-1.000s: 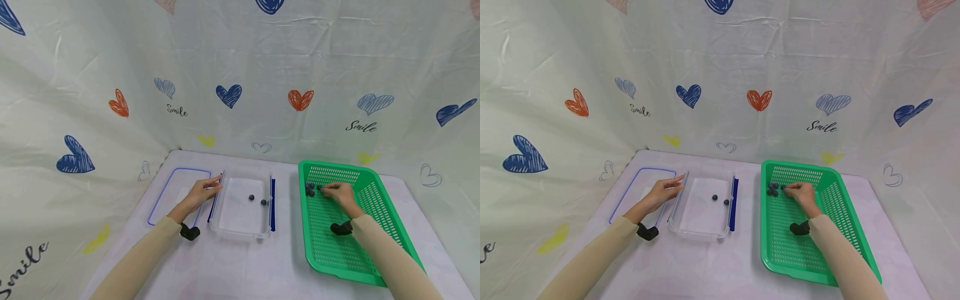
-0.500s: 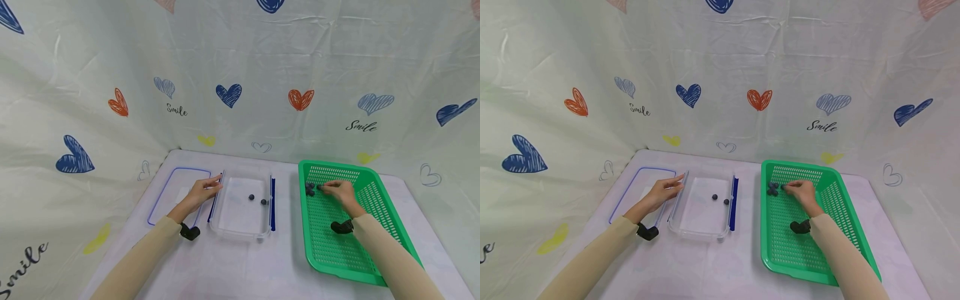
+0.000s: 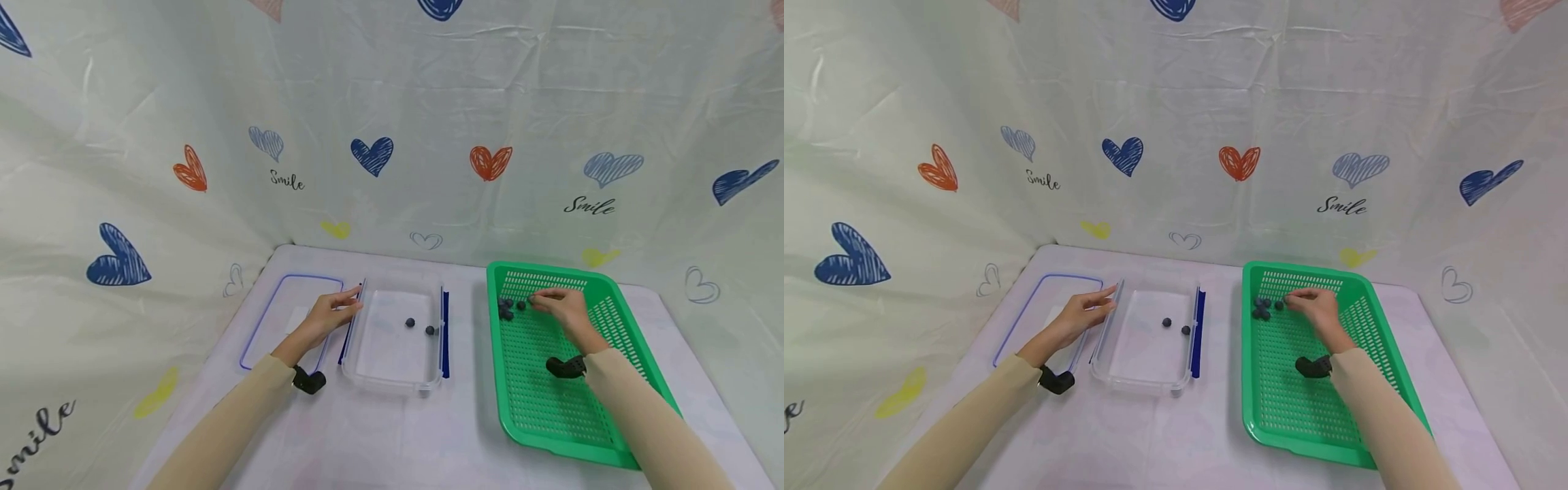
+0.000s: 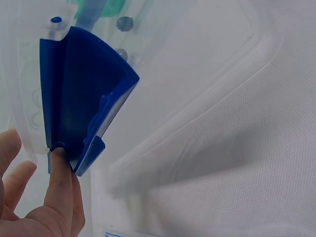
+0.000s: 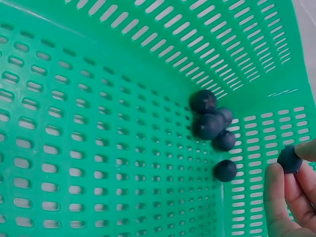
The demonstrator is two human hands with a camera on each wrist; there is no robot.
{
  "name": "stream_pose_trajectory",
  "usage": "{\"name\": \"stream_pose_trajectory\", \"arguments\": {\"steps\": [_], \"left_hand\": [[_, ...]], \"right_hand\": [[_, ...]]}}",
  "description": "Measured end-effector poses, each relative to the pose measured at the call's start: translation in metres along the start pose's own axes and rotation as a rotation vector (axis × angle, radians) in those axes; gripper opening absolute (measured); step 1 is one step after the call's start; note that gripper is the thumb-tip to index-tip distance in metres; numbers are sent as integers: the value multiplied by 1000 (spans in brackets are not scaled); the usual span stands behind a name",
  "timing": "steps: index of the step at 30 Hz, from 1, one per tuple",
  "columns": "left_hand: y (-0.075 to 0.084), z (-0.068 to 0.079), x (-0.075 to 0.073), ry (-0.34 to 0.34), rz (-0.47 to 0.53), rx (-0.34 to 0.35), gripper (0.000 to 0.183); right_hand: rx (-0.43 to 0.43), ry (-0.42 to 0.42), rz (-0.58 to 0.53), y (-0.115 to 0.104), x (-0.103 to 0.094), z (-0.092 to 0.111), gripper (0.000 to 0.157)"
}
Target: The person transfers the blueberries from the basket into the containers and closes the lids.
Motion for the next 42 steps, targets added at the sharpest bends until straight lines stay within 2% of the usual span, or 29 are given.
{"name": "stream_pose_trajectory", "arguments": {"steps": [12, 16, 20, 24, 27, 31, 35, 42], "left_hand": [[0, 1, -1, -14, 0, 24, 52], [-1, 1, -1, -15, -9, 59, 53], [0, 0, -1, -19, 2, 39, 53], [18, 12, -1, -29, -21, 27, 51], [21, 14, -1, -28, -31, 21, 50], [3, 1, -1, -23, -9, 24, 52], [0, 1, -1, -21, -6, 33, 52], [0, 0, -1, -12, -13, 32, 51]], "right_hand": [[-5, -33, -76, -19, -4, 2, 45], [-24, -44, -98, -27, -3, 3, 45], [-24, -42, -121, -37, 0, 5, 47], [-29, -46, -99, -46, 4, 9, 47], [-29, -60, -108, -52, 8, 12, 47], [-36, -86, -102, -59, 13, 16, 49], [-46, -108, -74, -67, 20, 21, 51], [-69, -146, -117, -78, 34, 23, 47]]}}
Point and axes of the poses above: each hand's wrist, its own z-axis away from the middle knuckle, its own x-axis out of the palm, y = z × x, the point moved 1 cm from there along -z, towards the middle knuckle, and after that the axes turned 8 degrees about y, right-handed, at the moved point
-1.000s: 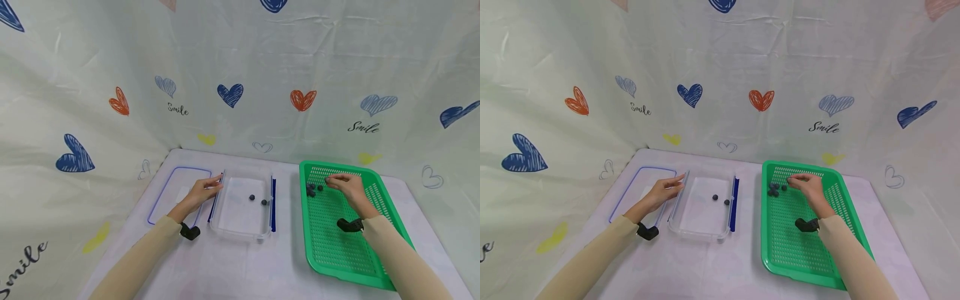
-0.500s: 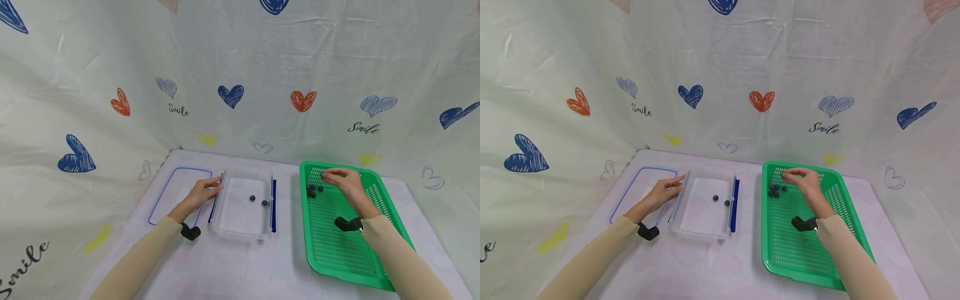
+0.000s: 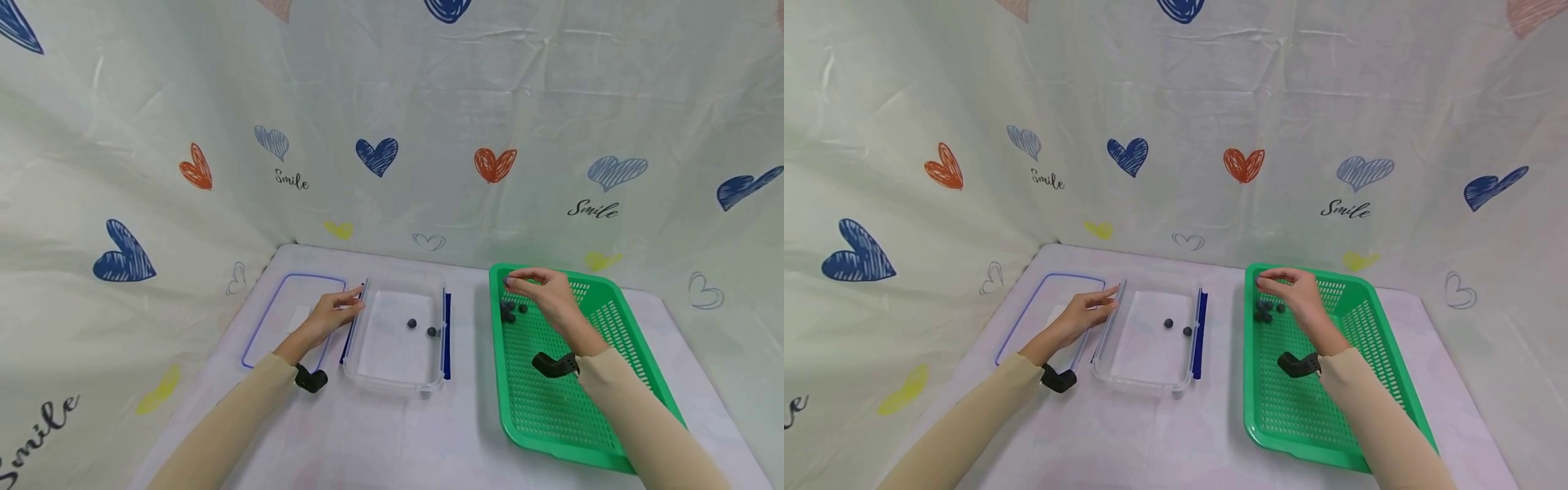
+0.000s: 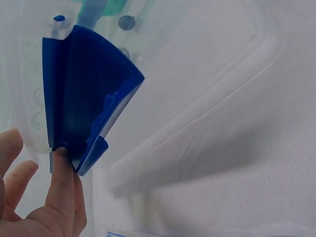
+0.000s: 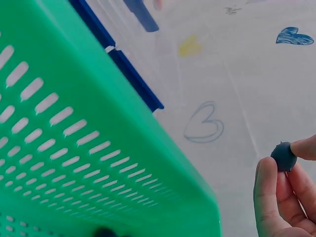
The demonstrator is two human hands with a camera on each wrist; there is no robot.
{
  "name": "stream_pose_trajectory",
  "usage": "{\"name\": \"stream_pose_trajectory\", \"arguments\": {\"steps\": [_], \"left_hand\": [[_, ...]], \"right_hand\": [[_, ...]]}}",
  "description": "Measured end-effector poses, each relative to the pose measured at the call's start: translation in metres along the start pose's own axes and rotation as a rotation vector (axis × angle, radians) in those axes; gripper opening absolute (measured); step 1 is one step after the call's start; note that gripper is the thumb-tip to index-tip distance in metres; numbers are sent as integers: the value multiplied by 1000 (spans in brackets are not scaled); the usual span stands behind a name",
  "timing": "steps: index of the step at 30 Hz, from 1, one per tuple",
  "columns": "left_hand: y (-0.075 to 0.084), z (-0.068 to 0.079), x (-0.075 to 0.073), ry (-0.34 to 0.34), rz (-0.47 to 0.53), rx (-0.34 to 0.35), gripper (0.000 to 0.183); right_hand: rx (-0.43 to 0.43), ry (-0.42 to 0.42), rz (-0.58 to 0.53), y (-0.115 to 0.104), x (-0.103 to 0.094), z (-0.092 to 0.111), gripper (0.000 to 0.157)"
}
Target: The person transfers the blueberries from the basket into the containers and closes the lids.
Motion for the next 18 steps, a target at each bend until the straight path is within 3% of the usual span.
{"name": "stream_pose_trajectory", "arguments": {"steps": [9, 18], "left_hand": [[0, -1, 1, 2, -16, 8, 51], [3, -2, 1, -9, -34, 5, 50]], "right_hand": [[1, -12, -106, -4, 12, -3, 29], [-19, -60, -78, -10, 28, -6, 38]]}}
Point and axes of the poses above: each hand's wrist, its own z-axis away from the middle knuckle, its own x-axis out of the palm, y = z × x, the point moved 1 cm from there along -z, towards the middle knuckle, and after that the axes turned 8 degrees about y, right-handed, at the moved point
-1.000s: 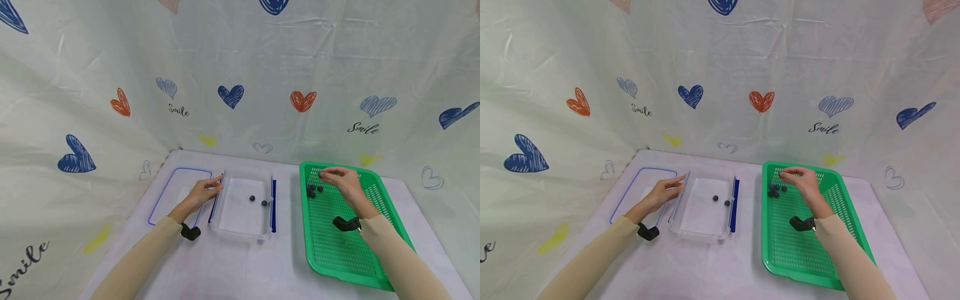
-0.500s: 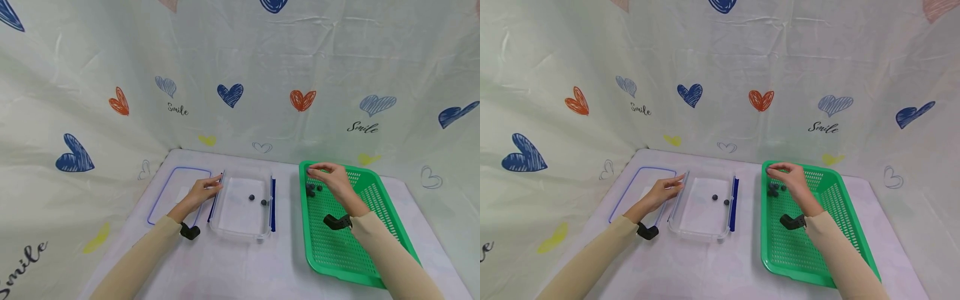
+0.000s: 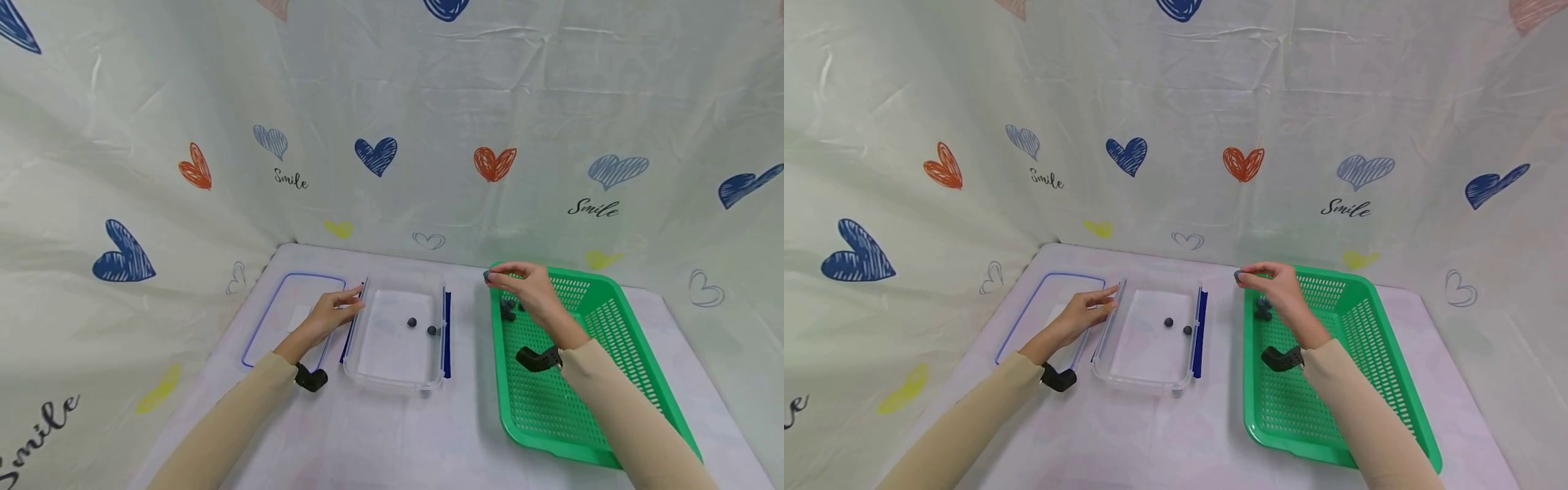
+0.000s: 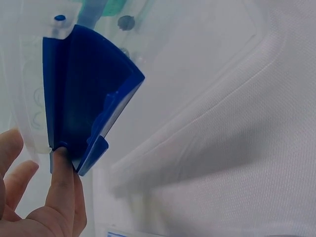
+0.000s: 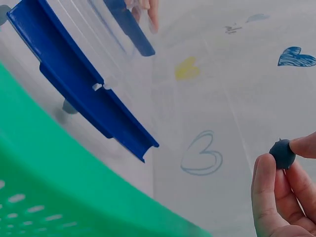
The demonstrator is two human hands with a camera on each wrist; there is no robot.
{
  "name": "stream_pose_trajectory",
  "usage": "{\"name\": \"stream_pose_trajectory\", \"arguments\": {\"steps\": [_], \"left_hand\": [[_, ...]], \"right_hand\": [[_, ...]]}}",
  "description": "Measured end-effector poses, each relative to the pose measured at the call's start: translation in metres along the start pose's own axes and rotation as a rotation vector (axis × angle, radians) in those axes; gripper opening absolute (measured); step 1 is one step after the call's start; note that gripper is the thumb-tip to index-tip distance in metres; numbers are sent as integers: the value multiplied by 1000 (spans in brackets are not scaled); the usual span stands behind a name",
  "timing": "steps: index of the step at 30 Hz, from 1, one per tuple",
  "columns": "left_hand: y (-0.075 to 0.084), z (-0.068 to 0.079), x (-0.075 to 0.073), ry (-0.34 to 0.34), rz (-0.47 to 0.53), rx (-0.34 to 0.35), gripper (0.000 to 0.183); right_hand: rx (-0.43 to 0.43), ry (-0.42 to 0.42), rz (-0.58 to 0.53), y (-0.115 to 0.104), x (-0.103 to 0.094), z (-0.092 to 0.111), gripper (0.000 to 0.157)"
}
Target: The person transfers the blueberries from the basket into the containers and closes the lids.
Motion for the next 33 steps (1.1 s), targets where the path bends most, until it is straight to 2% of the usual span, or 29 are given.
{"name": "stream_pose_trajectory", "arguments": {"steps": [4, 18, 33], "left_hand": [[0, 1, 0, 0, 22, 1, 51], [0, 1, 0, 13, 34, -16, 51], [0, 1, -1, 5, 56, -11, 52]], "right_hand": [[5, -12, 13, 0, 10, -2, 38], [34, -69, -62, 1, 38, -5, 37], [30, -122, -6, 2, 60, -5, 30]]}}
Point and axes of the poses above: each hand's wrist, its own z-axis away from the middle knuckle, its own x-axis out of the palm, y = z × x, the point moved 1 cm from there along -z, towards the middle knuckle, and after that the axes turned 8 degrees about y, right-handed, at the moved point
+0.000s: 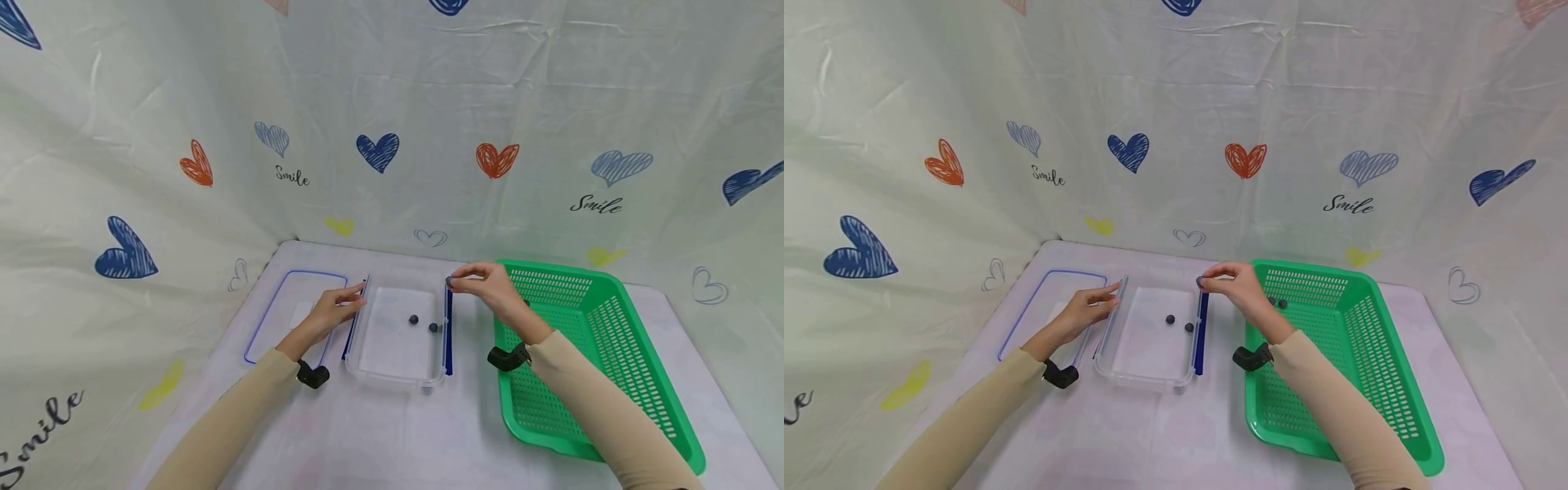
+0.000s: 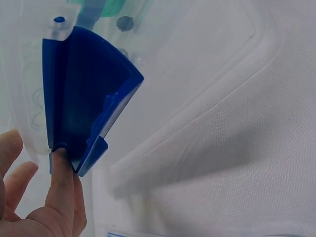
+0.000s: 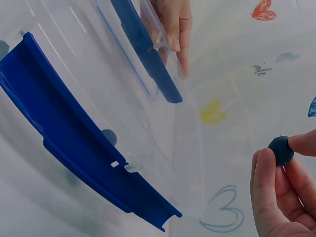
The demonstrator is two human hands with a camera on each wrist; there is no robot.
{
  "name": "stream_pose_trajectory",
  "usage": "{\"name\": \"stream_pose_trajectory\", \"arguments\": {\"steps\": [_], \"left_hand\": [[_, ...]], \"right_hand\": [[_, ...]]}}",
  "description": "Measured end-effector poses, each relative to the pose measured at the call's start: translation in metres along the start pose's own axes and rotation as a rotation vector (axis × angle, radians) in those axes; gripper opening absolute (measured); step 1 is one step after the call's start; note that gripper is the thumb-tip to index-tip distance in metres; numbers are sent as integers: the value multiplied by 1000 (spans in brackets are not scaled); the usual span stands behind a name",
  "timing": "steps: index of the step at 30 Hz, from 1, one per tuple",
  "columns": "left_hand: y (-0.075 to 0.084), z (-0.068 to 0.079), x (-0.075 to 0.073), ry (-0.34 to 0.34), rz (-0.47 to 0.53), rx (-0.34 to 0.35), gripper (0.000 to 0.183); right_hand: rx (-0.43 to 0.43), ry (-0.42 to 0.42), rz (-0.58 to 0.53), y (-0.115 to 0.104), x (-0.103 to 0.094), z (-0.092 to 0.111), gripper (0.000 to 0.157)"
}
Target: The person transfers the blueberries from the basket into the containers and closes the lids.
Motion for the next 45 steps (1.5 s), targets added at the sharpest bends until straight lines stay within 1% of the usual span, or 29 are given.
{"name": "stream_pose_trajectory", "arguments": {"steps": [4, 12, 16, 23, 28, 34, 38, 45], "left_hand": [[0, -1, 0, 6, -6, -1, 51], [0, -1, 2, 22, -22, -14, 51], [0, 0, 1, 17, -25, -6, 51], [0, 0, 1, 11, -29, -2, 52], [1, 1, 2, 4, -22, 9, 52], [0, 1, 1, 7, -23, -1, 52], [1, 1, 0, 13, -16, -5, 52], [1, 3, 1, 15, 0, 2, 51]], "right_hand": [[-3, -2, 31, 0, 3, 0, 28], [-19, -25, 30, 1, 13, 2, 25], [-33, -42, 44, 3, 16, 2, 23], [6, -34, 79, 5, 20, 3, 26], [9, -22, 120, 5, 20, 3, 27], [9, -24, 84, 3, 19, 4, 32], [-6, -26, 68, 2, 16, 4, 31], [7, -15, 47, 2, 11, 4, 33]]}}
Point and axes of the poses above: each hand's wrist, its own z-axis away from the middle knuckle, its own x-axis out of the palm, y = z × x, the point moved 1 cm from there along -z, towards the middle knuckle, and after that the axes turned 8 degrees about y, right-handed, at the moved point
